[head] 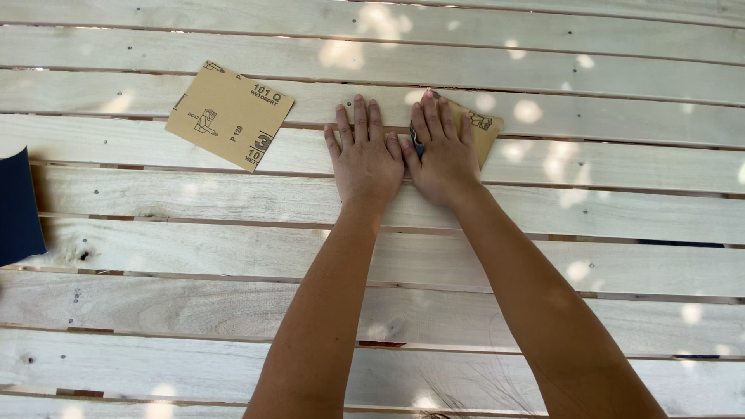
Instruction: The person sands the slatted surfaces of unfinished wooden furniture using sheets of sandpaper held by hand. They rub the sandpaper back and forth across the planks, reposition the sandpaper sheets, and continue sanding along the boards and the edge rail of the furniture.
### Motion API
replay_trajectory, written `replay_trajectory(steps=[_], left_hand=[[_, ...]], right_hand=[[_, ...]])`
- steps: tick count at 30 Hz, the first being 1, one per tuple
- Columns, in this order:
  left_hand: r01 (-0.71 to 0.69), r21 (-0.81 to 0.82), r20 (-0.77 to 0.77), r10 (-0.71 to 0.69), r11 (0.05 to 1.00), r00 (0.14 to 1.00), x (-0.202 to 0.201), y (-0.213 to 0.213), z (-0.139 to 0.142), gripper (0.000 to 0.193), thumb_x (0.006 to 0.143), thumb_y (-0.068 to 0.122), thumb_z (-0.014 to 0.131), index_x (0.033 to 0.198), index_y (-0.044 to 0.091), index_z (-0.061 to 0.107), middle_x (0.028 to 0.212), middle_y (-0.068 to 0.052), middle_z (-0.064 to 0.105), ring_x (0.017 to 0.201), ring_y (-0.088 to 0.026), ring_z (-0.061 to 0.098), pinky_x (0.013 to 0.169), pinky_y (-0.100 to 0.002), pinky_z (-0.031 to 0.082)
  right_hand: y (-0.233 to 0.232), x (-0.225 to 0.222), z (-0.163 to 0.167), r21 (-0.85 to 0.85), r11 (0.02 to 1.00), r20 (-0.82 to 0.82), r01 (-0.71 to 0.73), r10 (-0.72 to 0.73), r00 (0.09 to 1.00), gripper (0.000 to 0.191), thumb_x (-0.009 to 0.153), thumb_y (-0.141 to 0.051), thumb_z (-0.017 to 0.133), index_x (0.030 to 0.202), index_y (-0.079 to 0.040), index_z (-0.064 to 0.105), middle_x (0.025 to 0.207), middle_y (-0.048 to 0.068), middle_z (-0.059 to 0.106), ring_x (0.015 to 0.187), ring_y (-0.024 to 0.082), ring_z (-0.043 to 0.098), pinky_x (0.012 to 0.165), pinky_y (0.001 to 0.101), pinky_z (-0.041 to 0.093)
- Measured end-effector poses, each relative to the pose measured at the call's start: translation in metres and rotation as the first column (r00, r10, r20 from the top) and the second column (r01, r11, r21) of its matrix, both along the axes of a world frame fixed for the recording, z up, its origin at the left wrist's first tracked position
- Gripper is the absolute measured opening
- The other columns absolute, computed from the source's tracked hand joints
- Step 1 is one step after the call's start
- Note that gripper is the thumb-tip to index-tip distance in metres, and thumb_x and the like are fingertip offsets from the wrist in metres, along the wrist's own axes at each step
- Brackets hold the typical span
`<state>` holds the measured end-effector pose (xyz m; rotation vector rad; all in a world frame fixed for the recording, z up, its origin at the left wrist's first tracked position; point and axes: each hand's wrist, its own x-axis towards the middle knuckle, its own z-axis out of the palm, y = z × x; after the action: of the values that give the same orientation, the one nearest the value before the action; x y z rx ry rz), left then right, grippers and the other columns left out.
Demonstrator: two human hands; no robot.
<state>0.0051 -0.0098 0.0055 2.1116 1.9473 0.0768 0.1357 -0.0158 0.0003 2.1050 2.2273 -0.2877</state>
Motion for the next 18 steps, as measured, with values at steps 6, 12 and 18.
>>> replay_trajectory(steps=[6,12,18], left_hand=[[-0.019,0.031,0.032,0.018,0.999,0.999,0.001,0.001,-0.004,0.062,0.105,0.039,0.019,0.163,0.018,0.016,0.171,-0.002,0.008,0.157,-0.028,0.001,0.127,-0.051,0.003],[-0.002,0.06,0.02,0.0,0.998,1.0,-0.001,0.001,-0.002,0.061,0.106,0.037,0.019,0.163,0.017,0.018,0.172,-0.003,0.01,0.158,-0.028,0.002,0.128,-0.05,0.003],[-0.025,0.037,0.059,0.023,0.999,0.998,-0.001,0.0,0.001,0.062,0.105,0.037,0.018,0.163,0.017,0.017,0.171,-0.002,0.01,0.157,-0.028,0.001,0.127,-0.05,0.003]], right_hand=[[-0.011,0.007,-0.006,-0.063,0.998,0.055,-0.014,0.018,0.998,0.071,0.103,-0.051,0.014,0.163,-0.016,0.003,0.171,0.005,-0.004,0.157,0.023,-0.005,0.125,0.0515,-0.001],[0.047,-0.005,0.001,0.055,0.995,-0.058,0.085,-0.082,0.995,0.071,0.109,-0.048,0.02,0.165,-0.008,0.008,0.174,0.008,0.003,0.161,0.023,0.002,0.13,0.0498,0.003],[-0.034,-0.004,-0.009,0.116,0.99,-0.029,-0.079,0.083,0.996,0.075,0.102,-0.048,0.023,0.163,-0.006,0.01,0.171,0.012,0.002,0.156,0.027,0.002,0.124,0.0496,0.003]])
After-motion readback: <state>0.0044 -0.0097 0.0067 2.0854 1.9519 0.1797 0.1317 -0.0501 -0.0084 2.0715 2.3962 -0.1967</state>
